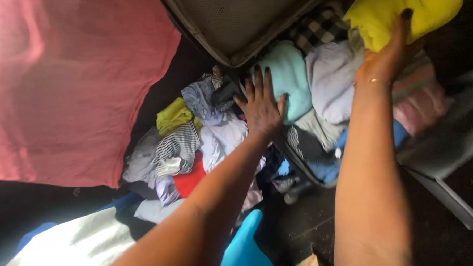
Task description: Folding various items of clothing and organizing them into a suitcase.
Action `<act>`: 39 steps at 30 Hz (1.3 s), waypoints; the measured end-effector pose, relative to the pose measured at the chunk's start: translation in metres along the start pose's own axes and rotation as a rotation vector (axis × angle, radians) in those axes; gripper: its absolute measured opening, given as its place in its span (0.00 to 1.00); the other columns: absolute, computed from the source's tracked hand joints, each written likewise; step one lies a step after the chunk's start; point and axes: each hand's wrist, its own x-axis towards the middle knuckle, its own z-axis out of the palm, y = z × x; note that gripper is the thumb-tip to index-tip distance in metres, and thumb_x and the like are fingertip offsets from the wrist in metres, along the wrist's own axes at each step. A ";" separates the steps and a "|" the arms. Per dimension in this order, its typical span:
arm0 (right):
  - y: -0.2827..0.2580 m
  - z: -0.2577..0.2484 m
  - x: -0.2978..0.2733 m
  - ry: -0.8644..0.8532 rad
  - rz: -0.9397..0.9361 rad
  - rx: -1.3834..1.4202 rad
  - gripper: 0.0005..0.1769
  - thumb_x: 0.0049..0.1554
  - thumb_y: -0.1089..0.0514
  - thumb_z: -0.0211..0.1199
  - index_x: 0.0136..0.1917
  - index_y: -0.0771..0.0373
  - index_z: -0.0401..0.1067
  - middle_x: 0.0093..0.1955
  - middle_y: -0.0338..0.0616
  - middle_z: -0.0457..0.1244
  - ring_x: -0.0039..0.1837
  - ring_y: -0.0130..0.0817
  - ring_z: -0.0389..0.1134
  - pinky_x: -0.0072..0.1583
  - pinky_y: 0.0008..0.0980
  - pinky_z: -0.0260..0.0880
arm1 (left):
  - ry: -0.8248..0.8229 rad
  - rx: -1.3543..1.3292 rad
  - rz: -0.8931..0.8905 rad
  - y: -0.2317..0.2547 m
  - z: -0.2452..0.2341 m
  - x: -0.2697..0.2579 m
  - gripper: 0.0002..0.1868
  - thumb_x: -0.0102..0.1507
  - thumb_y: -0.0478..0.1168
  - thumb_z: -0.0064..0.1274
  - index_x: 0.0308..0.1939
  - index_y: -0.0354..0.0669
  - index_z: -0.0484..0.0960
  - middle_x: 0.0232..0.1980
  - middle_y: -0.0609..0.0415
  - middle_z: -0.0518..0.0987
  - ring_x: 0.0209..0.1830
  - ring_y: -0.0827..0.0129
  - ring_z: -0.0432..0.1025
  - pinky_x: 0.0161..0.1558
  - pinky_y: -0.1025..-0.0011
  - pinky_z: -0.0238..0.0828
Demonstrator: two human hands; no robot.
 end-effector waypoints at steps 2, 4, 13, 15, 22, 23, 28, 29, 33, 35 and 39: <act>0.029 -0.009 0.030 0.012 -0.041 -0.071 0.40 0.60 0.49 0.71 0.76 0.56 0.53 0.75 0.53 0.60 0.74 0.54 0.65 0.73 0.60 0.72 | 0.031 0.005 -0.020 -0.001 0.013 0.002 0.42 0.66 0.61 0.46 0.80 0.53 0.53 0.83 0.50 0.52 0.82 0.45 0.49 0.68 0.21 0.38; 0.058 -0.029 0.058 0.032 -0.087 -0.142 0.40 0.58 0.49 0.73 0.74 0.55 0.51 0.73 0.55 0.61 0.72 0.57 0.67 0.71 0.63 0.74 | 0.058 0.011 -0.031 -0.005 0.020 0.003 0.43 0.65 0.60 0.45 0.80 0.53 0.53 0.83 0.50 0.52 0.82 0.45 0.49 0.69 0.20 0.38; 0.143 -0.040 0.102 0.148 0.064 -1.141 0.40 0.64 0.41 0.63 0.81 0.53 0.51 0.78 0.62 0.51 0.75 0.59 0.59 0.71 0.56 0.63 | 0.005 -0.021 -0.036 -0.017 0.020 0.006 0.45 0.63 0.60 0.47 0.81 0.54 0.53 0.84 0.51 0.52 0.82 0.46 0.50 0.69 0.21 0.34; 0.126 -0.042 0.113 0.235 -0.038 -1.705 0.39 0.66 0.39 0.59 0.82 0.53 0.50 0.79 0.67 0.47 0.75 0.62 0.54 0.71 0.55 0.60 | 0.022 -0.010 -0.043 -0.013 0.021 0.006 0.44 0.62 0.62 0.48 0.80 0.57 0.54 0.84 0.53 0.53 0.81 0.47 0.50 0.69 0.21 0.34; 0.075 -0.009 0.049 0.123 -0.180 -2.022 0.37 0.67 0.43 0.59 0.82 0.56 0.52 0.80 0.68 0.47 0.77 0.62 0.52 0.74 0.55 0.54 | 0.069 -0.021 -0.019 -0.015 0.022 0.004 0.45 0.61 0.60 0.50 0.80 0.56 0.55 0.83 0.53 0.54 0.80 0.48 0.51 0.70 0.23 0.36; 0.064 -0.005 0.045 0.063 -0.191 -1.996 0.36 0.67 0.45 0.60 0.81 0.57 0.53 0.80 0.67 0.48 0.78 0.62 0.52 0.75 0.56 0.53 | 0.061 -0.040 -0.019 -0.016 0.022 0.004 0.45 0.61 0.60 0.50 0.80 0.56 0.54 0.83 0.52 0.53 0.80 0.49 0.52 0.70 0.23 0.36; -0.011 0.004 0.024 -0.293 -0.237 -1.889 0.33 0.66 0.52 0.63 0.79 0.62 0.57 0.81 0.63 0.52 0.81 0.59 0.53 0.81 0.57 0.47 | 0.098 -0.042 -0.037 -0.015 0.025 0.000 0.45 0.62 0.61 0.50 0.81 0.57 0.53 0.84 0.54 0.53 0.82 0.52 0.52 0.72 0.23 0.39; -0.018 0.004 0.013 -0.380 -0.243 -1.865 0.32 0.66 0.54 0.63 0.79 0.63 0.58 0.82 0.62 0.53 0.82 0.59 0.53 0.82 0.57 0.46 | 0.056 -0.070 -0.051 -0.014 0.024 0.001 0.45 0.62 0.61 0.50 0.81 0.58 0.53 0.84 0.54 0.52 0.82 0.51 0.52 0.71 0.23 0.39; -0.018 -0.014 -0.132 -0.652 -0.265 -1.682 0.30 0.66 0.60 0.65 0.77 0.67 0.62 0.83 0.59 0.57 0.85 0.57 0.53 0.86 0.58 0.41 | 0.021 -0.045 -0.039 -0.021 0.024 0.005 0.46 0.62 0.64 0.49 0.80 0.58 0.51 0.85 0.54 0.50 0.83 0.50 0.50 0.68 0.20 0.40; -0.008 0.020 -0.239 -0.504 -0.249 -1.632 0.32 0.66 0.57 0.63 0.80 0.65 0.60 0.86 0.63 0.49 0.88 0.60 0.44 0.86 0.61 0.36 | 0.023 -0.073 -0.036 -0.025 0.030 0.005 0.45 0.64 0.64 0.47 0.80 0.59 0.50 0.85 0.54 0.49 0.83 0.50 0.49 0.69 0.20 0.39; 0.057 -0.073 -0.357 -0.368 -0.584 -2.309 0.35 0.67 0.42 0.51 0.81 0.55 0.55 0.87 0.55 0.40 0.86 0.59 0.35 0.77 0.58 0.33 | 0.001 -0.088 -0.045 -0.023 0.035 0.001 0.41 0.68 0.64 0.42 0.82 0.62 0.49 0.86 0.57 0.49 0.85 0.56 0.50 0.75 0.23 0.39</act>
